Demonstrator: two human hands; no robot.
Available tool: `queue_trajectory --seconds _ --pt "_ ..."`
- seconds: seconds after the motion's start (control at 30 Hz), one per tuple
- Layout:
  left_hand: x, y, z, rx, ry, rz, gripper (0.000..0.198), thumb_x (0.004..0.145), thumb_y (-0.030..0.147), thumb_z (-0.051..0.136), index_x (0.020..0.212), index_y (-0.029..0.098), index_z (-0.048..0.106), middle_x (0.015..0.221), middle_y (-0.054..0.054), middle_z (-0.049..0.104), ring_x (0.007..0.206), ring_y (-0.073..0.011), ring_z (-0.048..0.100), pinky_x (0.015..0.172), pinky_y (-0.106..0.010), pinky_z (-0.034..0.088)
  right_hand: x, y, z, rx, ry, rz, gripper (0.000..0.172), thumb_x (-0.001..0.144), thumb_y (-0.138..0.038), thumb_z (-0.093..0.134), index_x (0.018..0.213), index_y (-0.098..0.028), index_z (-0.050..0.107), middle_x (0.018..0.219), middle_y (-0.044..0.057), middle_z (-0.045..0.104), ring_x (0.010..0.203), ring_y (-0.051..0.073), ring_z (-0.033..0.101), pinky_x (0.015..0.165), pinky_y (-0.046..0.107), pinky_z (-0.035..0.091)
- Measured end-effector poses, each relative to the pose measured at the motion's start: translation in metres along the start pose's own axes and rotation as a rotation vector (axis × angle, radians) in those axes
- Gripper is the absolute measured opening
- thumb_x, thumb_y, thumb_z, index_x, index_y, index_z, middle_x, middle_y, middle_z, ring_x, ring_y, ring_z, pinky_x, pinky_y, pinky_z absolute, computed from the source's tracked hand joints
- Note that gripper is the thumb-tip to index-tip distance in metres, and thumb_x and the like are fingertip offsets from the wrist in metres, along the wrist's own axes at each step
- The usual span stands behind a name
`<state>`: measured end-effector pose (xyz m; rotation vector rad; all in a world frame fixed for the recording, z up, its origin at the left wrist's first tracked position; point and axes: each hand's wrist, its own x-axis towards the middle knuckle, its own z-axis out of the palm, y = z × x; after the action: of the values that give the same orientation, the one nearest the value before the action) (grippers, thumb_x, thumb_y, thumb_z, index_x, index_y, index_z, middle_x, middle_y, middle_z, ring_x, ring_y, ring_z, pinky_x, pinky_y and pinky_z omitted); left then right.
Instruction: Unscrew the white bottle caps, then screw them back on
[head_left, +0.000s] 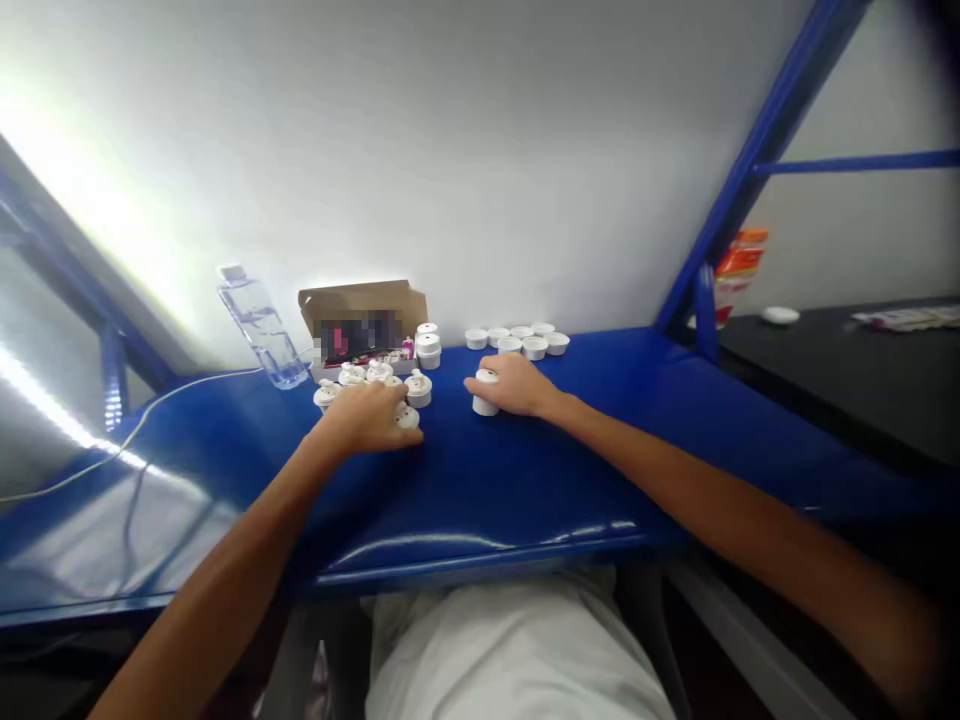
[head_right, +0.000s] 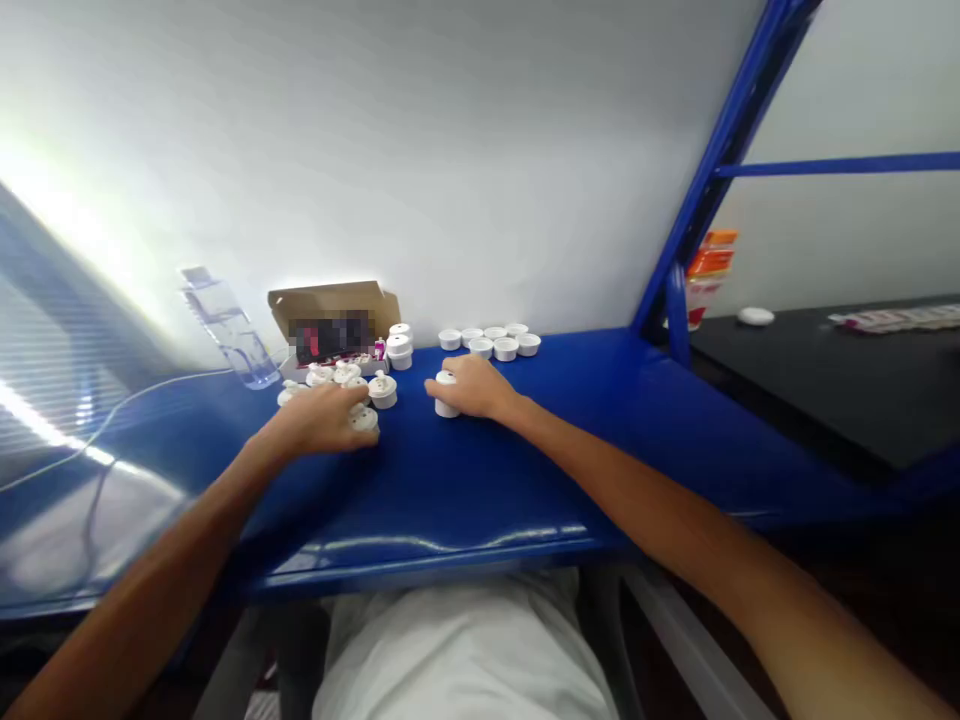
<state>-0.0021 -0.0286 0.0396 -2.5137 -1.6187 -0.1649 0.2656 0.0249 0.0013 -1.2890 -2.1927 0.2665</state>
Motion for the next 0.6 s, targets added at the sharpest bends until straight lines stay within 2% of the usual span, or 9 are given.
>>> queue_trajectory --seconds 0.13,0.27,0.33,0.4,0.47,0.53,0.6 --pt "0.001 -0.007 -0.006 0.045 0.060 -0.035 0.048 0.069 0.062 0.071 0.089 0.019 0.068 0.094 -0.014 0.068 0.087 -0.0362 0.066 0.078 -0.042 0.047 0.004 -0.007 0.000 0.354 -0.047 0.134 0.048 0.097 -0.050 0.039 0.063 -0.020 0.052 0.062 0.002 0.060 0.061 0.017 0.055 0.057 0.031 0.037" --pt "0.003 0.003 -0.010 -0.124 0.210 0.152 0.055 0.073 0.059 0.072 0.112 0.021 0.066 0.113 -0.014 0.064 0.102 -0.0339 0.063 0.089 -0.042 0.046 0.001 -0.016 0.011 0.610 -0.134 0.286 0.045 0.098 -0.047 0.036 0.064 -0.021 0.050 0.057 0.001 0.054 0.053 0.016 0.048 0.050 0.031 0.034" --pt "0.003 0.015 -0.008 -0.243 0.228 0.258 0.065 0.077 0.062 0.070 0.127 0.021 0.059 0.119 -0.013 0.064 0.105 -0.0325 0.062 0.092 -0.040 0.045 -0.003 -0.024 0.016 0.770 -0.180 0.358 0.043 0.098 -0.048 0.038 0.066 -0.021 0.049 0.054 0.000 0.049 0.048 0.015 0.043 0.046 0.029 0.031" --pt "0.003 0.028 -0.002 -0.306 0.214 0.304 0.069 0.080 0.063 0.069 0.133 0.022 0.054 0.116 -0.013 0.065 0.102 -0.0310 0.063 0.091 -0.039 0.044 -0.008 -0.034 0.019 0.959 -0.248 0.405 0.041 0.097 -0.051 0.041 0.071 -0.022 0.050 0.053 -0.002 0.046 0.045 0.013 0.037 0.044 0.027 0.029" --pt "0.002 0.037 0.006 -0.334 0.207 0.283 0.057 0.085 0.060 0.065 0.127 0.022 0.056 0.107 -0.011 0.067 0.098 -0.0296 0.063 0.090 -0.038 0.044 -0.012 -0.042 0.021 1.142 -0.352 0.423 0.038 0.096 -0.053 0.047 0.077 -0.022 0.053 0.054 -0.003 0.046 0.045 0.011 0.034 0.044 0.025 0.030" --pt "0.002 0.041 0.013 -0.361 0.224 0.222 0.047 0.085 0.059 0.065 0.114 0.022 0.059 0.097 -0.009 0.067 0.093 -0.0285 0.064 0.086 -0.037 0.043 -0.015 -0.048 0.023 1.280 -0.416 0.423 0.037 0.094 -0.056 0.054 0.083 -0.021 0.055 0.059 -0.003 0.049 0.047 0.010 0.036 0.046 0.023 0.034" --pt "0.002 0.040 0.016 -0.411 0.256 0.155 0.044 0.083 0.059 0.067 0.105 0.022 0.058 0.088 -0.007 0.065 0.084 -0.0263 0.063 0.080 -0.035 0.042 -0.016 -0.049 0.024 1.341 -0.405 0.375 0.039 0.092 -0.059 0.057 0.089 -0.021 0.058 0.067 -0.002 0.055 0.052 0.011 0.043 0.050 0.024 0.039"
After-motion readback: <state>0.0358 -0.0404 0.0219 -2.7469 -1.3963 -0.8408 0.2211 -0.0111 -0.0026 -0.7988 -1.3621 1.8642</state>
